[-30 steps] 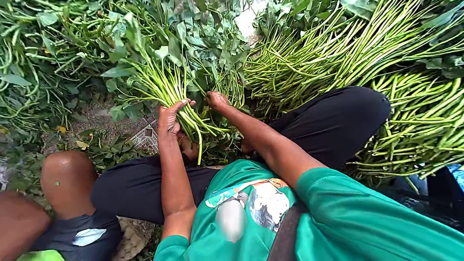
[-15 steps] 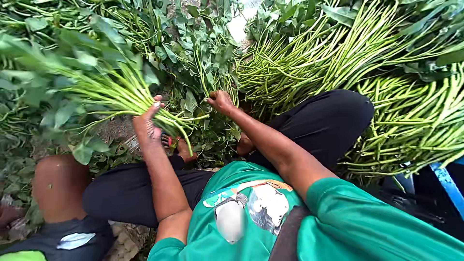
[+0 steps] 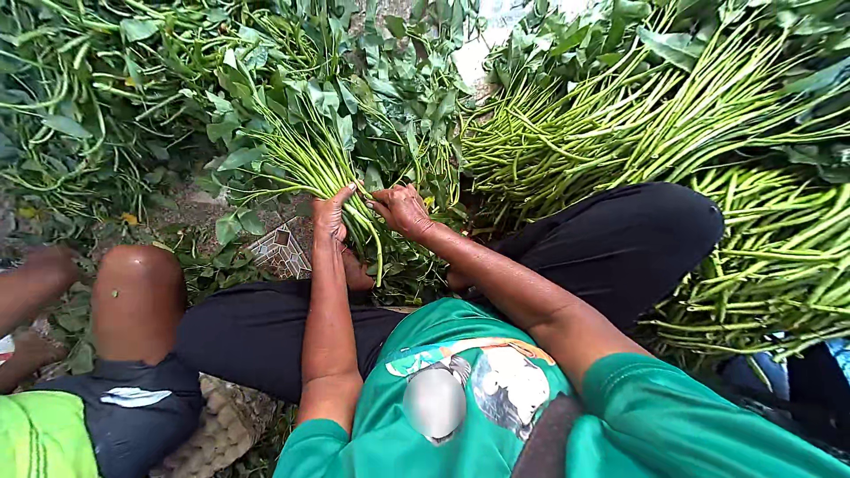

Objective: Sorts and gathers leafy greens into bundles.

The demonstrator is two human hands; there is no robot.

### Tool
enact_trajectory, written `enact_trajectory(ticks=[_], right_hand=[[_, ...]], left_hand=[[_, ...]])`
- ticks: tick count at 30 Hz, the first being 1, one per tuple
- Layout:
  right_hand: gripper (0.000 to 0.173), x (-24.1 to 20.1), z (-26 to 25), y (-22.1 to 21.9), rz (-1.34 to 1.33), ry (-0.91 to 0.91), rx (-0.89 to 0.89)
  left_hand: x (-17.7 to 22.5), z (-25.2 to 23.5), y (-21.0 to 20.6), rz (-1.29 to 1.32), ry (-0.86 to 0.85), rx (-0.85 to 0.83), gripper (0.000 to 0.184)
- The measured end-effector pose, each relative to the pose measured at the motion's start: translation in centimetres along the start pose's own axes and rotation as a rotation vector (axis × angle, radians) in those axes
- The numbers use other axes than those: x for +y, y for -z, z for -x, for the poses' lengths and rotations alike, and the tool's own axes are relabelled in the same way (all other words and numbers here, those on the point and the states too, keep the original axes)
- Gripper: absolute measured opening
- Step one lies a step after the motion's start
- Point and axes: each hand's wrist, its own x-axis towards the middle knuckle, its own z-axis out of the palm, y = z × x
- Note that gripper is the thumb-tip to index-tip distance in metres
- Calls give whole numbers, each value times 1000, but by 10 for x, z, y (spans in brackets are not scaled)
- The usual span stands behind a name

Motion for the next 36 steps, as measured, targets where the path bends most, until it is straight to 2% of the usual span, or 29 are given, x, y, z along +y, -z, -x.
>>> enact_trajectory(ticks=[4, 6, 8, 11, 12, 14, 18, 20, 22, 23, 24, 25, 27, 28, 29, 30, 31, 33, 34, 36], right_hand=[[31, 0, 0, -6, 184, 110, 128], [28, -2, 0, -5, 172, 89, 109], [32, -7, -2, 2, -99, -96, -41], [35, -7, -10, 5, -853, -434, -186], [30, -9, -13, 4, -1019, -517, -189], [33, -14, -20, 0, -1134, -574, -133], [29, -22, -33, -24, -1008, -493, 226], [31, -22, -22, -26, -793, -345, 235], [27, -18, 5, -25, -504, -96, 182], [28, -12, 20, -27, -380, -7, 113], [31, -5, 34, -29, -273, 3, -21], [30, 2, 46, -27, -169, -39, -193], [25, 8, 58, -18, 72, -149, -646], [26, 10, 60, -15, 189, -170, -800], [30, 4, 60, -7, 276, -210, -882], [30, -1, 58, 1, 311, -233, -867], [28, -4, 54, 6, 305, -218, -776], [27, -9, 42, 14, 239, -115, -499], [36, -16, 36, 18, 194, -63, -371], [61, -33, 27, 25, 159, -30, -262]], left_hand=[[2, 3, -1, -96, 12, 22, 50], [3, 4, -4, -130, 7, 37, 56], [5, 4, -5, -135, -22, 51, 53], [9, 4, -1, -192, -81, 21, 48], [11, 5, 0, -225, -96, 14, 48], [11, 7, -3, -299, -123, 21, 50], [11, 5, -6, -357, -179, 96, 53], [18, 3, 2, -350, -206, 151, 53], [30, 0, 18, -312, -234, 203, 54], [38, -1, 28, -297, -256, 223, 53], [45, -2, 39, -279, -281, 234, 52], [51, -2, 48, -267, -301, 236, 52], [56, 1, 57, -244, -334, 240, 50], [57, 2, 59, -239, -343, 237, 49], [57, 2, 59, -246, -349, 229, 48], [56, 2, 59, -255, -351, 221, 48], [55, 2, 59, -267, -349, 215, 48], [54, 3, 53, -276, -330, 206, 49], [52, 3, 49, -266, -323, 198, 50], [48, 2, 39, -218, -305, 200, 52]])
